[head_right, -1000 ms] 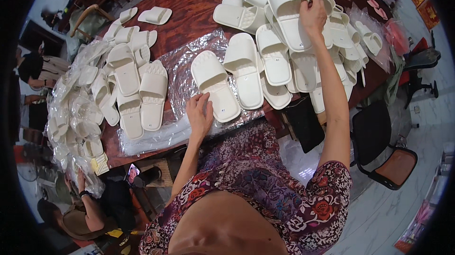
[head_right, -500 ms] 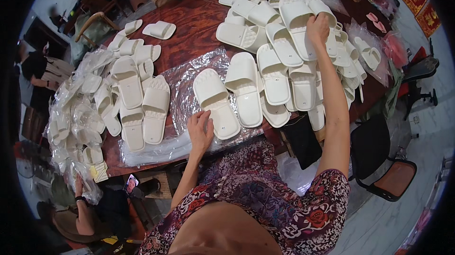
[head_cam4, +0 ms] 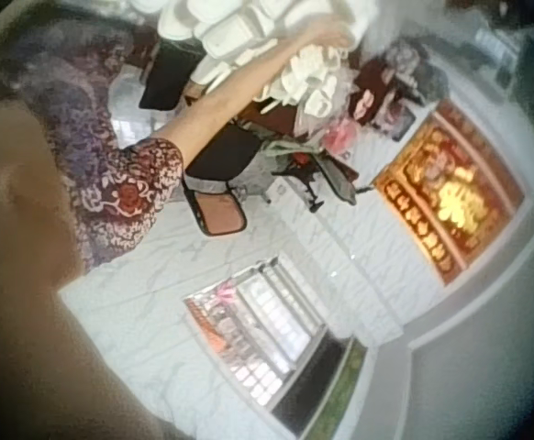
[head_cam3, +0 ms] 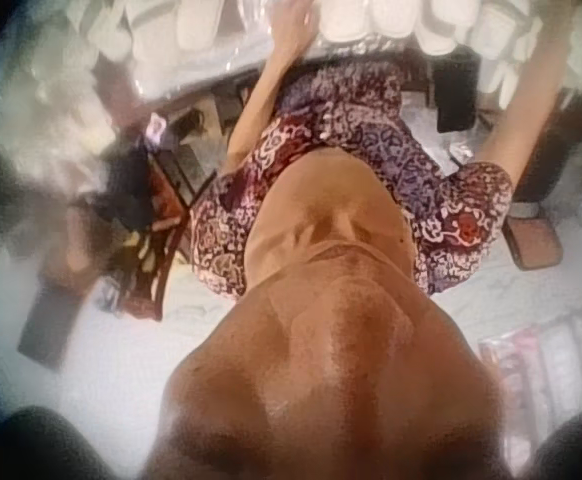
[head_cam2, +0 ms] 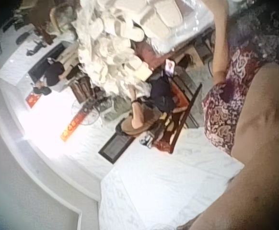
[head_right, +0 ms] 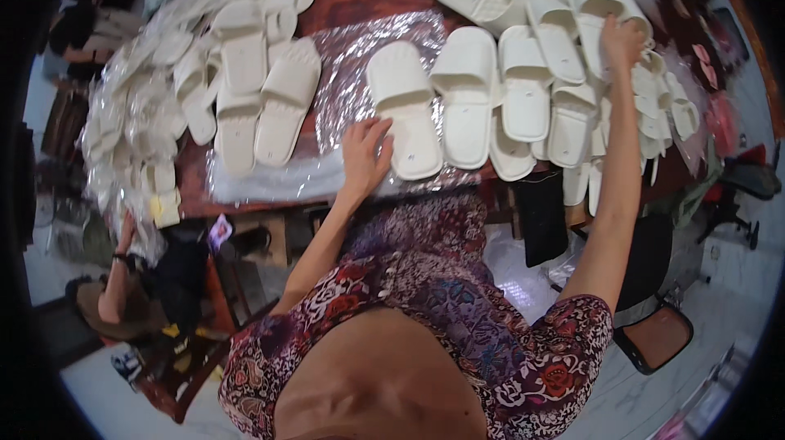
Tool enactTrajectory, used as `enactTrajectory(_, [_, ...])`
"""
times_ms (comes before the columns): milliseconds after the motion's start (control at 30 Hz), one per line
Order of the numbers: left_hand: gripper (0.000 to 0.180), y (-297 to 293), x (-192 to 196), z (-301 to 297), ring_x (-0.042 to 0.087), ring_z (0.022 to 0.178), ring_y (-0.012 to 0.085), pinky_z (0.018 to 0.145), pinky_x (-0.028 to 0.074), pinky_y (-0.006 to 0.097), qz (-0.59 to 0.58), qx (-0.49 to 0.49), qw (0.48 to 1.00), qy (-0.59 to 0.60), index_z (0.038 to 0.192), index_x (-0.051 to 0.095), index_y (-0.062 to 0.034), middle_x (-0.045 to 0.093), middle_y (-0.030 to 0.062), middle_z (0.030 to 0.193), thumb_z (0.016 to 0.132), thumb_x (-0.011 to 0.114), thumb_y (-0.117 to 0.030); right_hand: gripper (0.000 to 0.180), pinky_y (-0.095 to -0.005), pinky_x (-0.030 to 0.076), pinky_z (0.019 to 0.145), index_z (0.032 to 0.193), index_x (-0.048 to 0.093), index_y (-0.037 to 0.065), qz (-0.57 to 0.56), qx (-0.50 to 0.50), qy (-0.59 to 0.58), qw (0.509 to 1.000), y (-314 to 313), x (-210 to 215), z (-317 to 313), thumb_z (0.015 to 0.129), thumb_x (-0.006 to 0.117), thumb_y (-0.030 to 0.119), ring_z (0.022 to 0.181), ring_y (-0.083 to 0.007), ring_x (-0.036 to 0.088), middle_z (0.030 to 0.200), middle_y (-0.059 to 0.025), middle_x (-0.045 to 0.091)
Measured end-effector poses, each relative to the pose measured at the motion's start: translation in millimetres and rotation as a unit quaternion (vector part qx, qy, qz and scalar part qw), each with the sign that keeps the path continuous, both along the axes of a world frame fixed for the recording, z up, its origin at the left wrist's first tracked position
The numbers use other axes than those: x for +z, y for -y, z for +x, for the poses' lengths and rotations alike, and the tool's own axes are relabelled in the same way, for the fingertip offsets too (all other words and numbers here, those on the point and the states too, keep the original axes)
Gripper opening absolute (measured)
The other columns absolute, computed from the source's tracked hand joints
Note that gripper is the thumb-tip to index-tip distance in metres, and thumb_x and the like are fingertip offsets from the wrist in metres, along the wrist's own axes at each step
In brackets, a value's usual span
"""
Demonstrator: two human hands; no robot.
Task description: The person pairs slippers by aligning them together, threads plastic fasteners through them by hand to connect each pair, and places them on the table.
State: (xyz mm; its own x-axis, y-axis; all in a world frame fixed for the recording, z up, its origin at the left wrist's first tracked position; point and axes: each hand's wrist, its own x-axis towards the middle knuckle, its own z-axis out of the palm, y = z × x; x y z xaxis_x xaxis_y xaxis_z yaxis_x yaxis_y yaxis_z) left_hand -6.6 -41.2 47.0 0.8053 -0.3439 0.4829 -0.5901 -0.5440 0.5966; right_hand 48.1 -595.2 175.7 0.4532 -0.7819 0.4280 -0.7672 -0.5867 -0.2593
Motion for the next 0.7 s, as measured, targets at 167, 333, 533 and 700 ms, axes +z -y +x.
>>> enactTrajectory(167, [0.032,-1,-1,1,0.057,0.103,0.0339,0.089,0.044,0.045,-0.001,0.005,1.000,-0.001,0.116,0.068,-0.0071,0.061,0.0143,0.114,0.085,0.069,-0.013,0.074,-0.0562,0.039,0.107,0.135,0.056,0.001,-0.024,0.021,-0.019,0.999,9,-13,1,0.090,0.054,0.059,0.132,-0.0472,0.047,0.141,-0.0305,0.050])
enactTrajectory(333, [0.031,-6,-2,-1,0.056,0.104,0.0335,0.088,0.044,0.045,0.000,0.005,1.000,-0.010,0.115,0.068,-0.0067,0.062,0.0140,0.113,0.085,0.069,-0.013,0.069,-0.0543,0.034,0.109,0.137,0.055,0.007,-0.111,0.028,0.101,0.988,-43,-18,-18,0.085,0.064,0.052,0.124,-0.0449,0.050,0.135,-0.0310,0.051])
enactTrajectory(533, [0.031,-3,0,1,0.056,0.103,0.0331,0.088,0.044,0.044,-0.003,-0.004,1.000,-0.008,0.116,0.068,-0.0069,0.062,0.0137,0.114,0.085,0.070,-0.013,0.034,-0.0434,0.041,0.100,0.119,0.068,0.008,-0.132,0.263,0.284,0.912,-144,-1,-62,0.088,0.068,0.022,0.116,-0.0327,0.054,0.119,-0.0159,0.064])
enactTrajectory(700, [0.031,-6,1,-2,0.057,0.104,0.0327,0.092,0.043,0.045,-0.003,0.006,1.000,-0.025,0.118,0.069,-0.0090,0.063,0.0142,0.115,0.087,0.068,-0.015,0.020,-0.0365,0.047,0.090,0.108,0.069,0.003,0.062,0.384,0.272,0.880,-257,-26,-83,0.089,0.062,0.001,0.099,-0.0243,0.063,0.103,-0.0109,0.067])
